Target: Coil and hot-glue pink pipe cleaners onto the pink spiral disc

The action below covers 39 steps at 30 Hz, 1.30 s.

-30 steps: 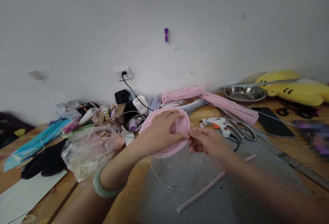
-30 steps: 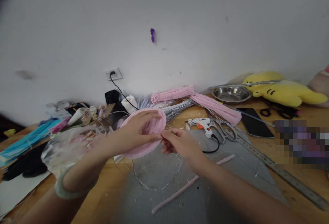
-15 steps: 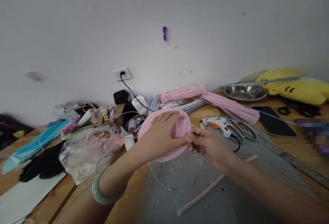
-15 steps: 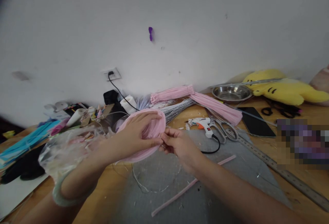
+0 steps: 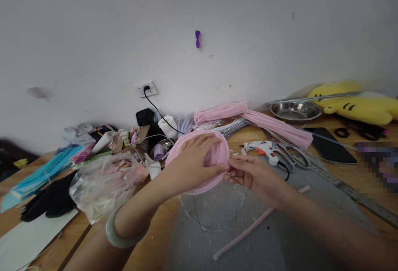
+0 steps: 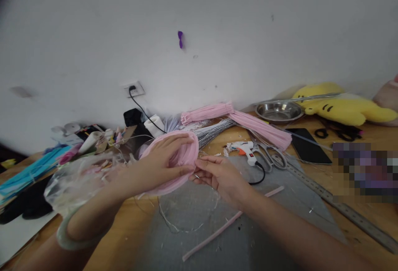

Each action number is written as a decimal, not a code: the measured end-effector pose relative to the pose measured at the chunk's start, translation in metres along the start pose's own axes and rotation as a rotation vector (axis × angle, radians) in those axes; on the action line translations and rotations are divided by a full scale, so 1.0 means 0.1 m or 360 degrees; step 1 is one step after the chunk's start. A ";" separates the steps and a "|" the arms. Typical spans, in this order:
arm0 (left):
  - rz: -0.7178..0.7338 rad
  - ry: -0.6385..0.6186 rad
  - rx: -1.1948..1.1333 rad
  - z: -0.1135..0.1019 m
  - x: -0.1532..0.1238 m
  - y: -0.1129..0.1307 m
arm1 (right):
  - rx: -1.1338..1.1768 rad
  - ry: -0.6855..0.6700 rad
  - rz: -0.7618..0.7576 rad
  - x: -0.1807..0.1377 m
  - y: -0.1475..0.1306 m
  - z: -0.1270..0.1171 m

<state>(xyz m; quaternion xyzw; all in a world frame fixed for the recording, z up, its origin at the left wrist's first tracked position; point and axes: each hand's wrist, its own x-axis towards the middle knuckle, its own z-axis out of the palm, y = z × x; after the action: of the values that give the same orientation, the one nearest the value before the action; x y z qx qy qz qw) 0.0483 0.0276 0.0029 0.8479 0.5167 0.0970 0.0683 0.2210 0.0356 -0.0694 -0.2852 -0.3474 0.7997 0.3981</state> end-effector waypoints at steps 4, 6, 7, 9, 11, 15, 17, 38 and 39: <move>0.0010 -0.0022 0.0010 -0.03 -0.01 0.02 | -0.0631 0.0102 -0.0260 -0.08 -0.03 -0.05; 0.0016 -0.0020 0.0019 -0.04 -0.02 0.02 | -0.1129 0.0169 -0.0476 -0.16 -0.06 -0.10; 0.0014 -0.0015 0.0017 -0.05 -0.02 0.01 | -0.1329 0.0227 -0.0589 -0.21 -0.08 -0.13; 0.0017 0.0006 -0.0010 -0.05 -0.03 -0.01 | -0.1504 0.0375 -0.0718 -0.30 -0.11 -0.18; 0.0047 0.0049 -0.0072 -0.04 -0.03 -0.02 | -0.1362 0.0476 -0.0642 -0.37 -0.16 -0.23; 0.0103 0.0234 -0.0298 -0.04 -0.04 -0.03 | -0.0915 0.0474 -0.0312 -0.42 -0.22 -0.29; 0.0055 0.0323 -0.0405 -0.06 -0.05 -0.03 | -0.0837 0.0478 -0.0247 -0.41 -0.22 -0.30; 0.0384 0.0756 -0.0220 0.36 -0.18 0.71 | -0.0529 0.0068 -0.0310 -0.57 -0.44 -0.27; 0.0386 0.0784 -0.0251 0.38 -0.15 0.70 | -0.0548 0.0074 -0.0313 -0.56 -0.44 -0.28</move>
<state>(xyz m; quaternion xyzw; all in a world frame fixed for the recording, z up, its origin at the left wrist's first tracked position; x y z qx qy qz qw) 0.1105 -0.0186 -0.0208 0.8465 0.4034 0.3474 -0.0055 0.2898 0.0176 -0.0422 -0.3321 -0.4960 0.6789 0.4275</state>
